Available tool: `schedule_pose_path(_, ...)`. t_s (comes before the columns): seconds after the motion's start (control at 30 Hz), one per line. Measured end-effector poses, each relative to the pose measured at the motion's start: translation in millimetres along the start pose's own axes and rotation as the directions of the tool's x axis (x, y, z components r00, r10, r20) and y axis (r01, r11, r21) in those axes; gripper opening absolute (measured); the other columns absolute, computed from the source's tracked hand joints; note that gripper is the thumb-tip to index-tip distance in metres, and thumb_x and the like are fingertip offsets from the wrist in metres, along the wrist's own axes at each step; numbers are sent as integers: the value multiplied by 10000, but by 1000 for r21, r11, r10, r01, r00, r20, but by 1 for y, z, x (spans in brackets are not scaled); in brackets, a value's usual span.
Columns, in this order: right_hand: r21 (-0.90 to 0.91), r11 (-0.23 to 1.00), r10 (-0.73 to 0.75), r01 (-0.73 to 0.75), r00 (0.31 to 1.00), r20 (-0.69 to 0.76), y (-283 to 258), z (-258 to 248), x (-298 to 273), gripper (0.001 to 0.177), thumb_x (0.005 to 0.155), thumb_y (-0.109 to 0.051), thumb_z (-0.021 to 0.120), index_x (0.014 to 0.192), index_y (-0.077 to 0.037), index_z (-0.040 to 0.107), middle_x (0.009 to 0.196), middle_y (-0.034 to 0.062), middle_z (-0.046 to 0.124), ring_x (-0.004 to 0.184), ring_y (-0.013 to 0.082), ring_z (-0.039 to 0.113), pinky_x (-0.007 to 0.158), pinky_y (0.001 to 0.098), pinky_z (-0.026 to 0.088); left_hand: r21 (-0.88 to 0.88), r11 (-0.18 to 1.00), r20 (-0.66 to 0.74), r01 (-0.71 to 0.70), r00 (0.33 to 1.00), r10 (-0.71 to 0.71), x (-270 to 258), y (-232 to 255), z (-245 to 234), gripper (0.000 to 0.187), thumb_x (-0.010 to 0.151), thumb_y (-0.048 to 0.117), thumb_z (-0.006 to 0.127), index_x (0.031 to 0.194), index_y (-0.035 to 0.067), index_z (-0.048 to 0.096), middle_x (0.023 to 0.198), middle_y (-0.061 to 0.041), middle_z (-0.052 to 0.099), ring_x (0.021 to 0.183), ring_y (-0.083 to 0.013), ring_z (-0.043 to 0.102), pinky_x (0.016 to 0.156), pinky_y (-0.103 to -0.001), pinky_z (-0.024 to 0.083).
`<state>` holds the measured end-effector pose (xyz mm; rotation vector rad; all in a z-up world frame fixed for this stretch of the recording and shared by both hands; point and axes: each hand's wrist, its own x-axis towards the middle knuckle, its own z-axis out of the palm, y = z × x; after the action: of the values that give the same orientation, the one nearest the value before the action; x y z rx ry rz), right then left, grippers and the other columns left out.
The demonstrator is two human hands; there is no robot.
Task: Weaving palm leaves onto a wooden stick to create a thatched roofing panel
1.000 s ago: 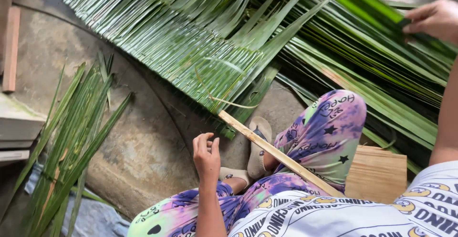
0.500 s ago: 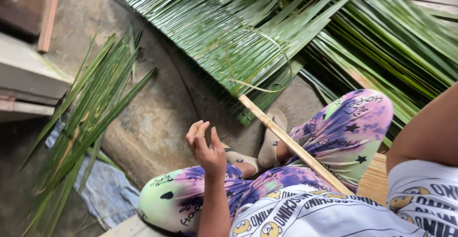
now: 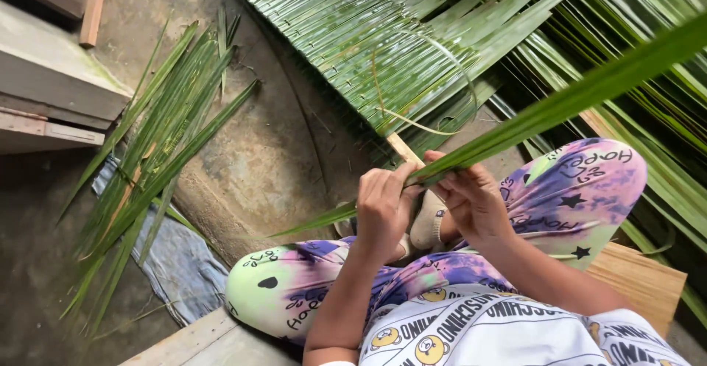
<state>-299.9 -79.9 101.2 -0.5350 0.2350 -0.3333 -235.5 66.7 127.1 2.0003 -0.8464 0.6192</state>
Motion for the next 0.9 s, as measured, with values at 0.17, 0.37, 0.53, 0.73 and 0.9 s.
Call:
schedule_pose_path(0.17, -231, 972, -32, -47, 944, -327, -18, -69, 33, 49, 969, -42, 694, 957, -85, 674, 778, 72, 690, 720, 162, 724, 805, 400, 659, 100, 927, 527, 362, 771, -358, -36, -57, 4, 256, 850, 263, 767, 1078, 166, 699, 858, -47, 733, 842, -306, 701, 899, -421, 476)
schedule_pose_path(0.37, -242, 938, 81, -250, 833, -548, 31, -203, 116, 269, 966, -146, 772, 1175, -102, 610, 1034, 132, 721, 968, 265, 764, 944, 500, 604, 381, 757, 674, 530, 402, -620, -52, -109, 24, 272, 866, 295, 742, 1101, 163, 704, 1013, -107, 778, 1027, -372, 723, 982, -484, 468)
schedule_pose_path(0.53, -262, 899, 128, -351, 783, -608, 104, -235, 176, 269, 911, -182, 828, 1045, -136, 599, 833, 22, 693, 700, 146, 732, 708, 360, 666, 309, 676, 536, 669, 465, -705, -53, -126, 63, 266, 900, 309, 735, 1110, 147, 722, 997, -157, 775, 1012, -410, 724, 958, -492, 481)
schedule_pose_path(0.73, -290, 838, 240, -463, 789, -566, 145, -210, 174, 367, 800, -157, 925, 927, -116, 583, 735, 14, 653, 610, 126, 681, 607, 306, 646, 340, 579, 433, 741, 423, -796, -61, -171, 96, 230, 863, 349, 758, 1059, 230, 774, 931, -115, 783, 959, -375, 740, 898, -445, 540)
schedule_pose_path(0.9, -311, 798, 278, -516, 773, -570, 160, -204, 170, 366, 747, -171, 961, 864, -93, 624, 771, 46, 713, 662, 163, 724, 626, 275, 638, 338, 513, 409, 789, 367, -835, -52, -175, 99, 231, 835, 348, 774, 1052, 267, 784, 899, -105, 783, 939, -364, 746, 858, -437, 566)
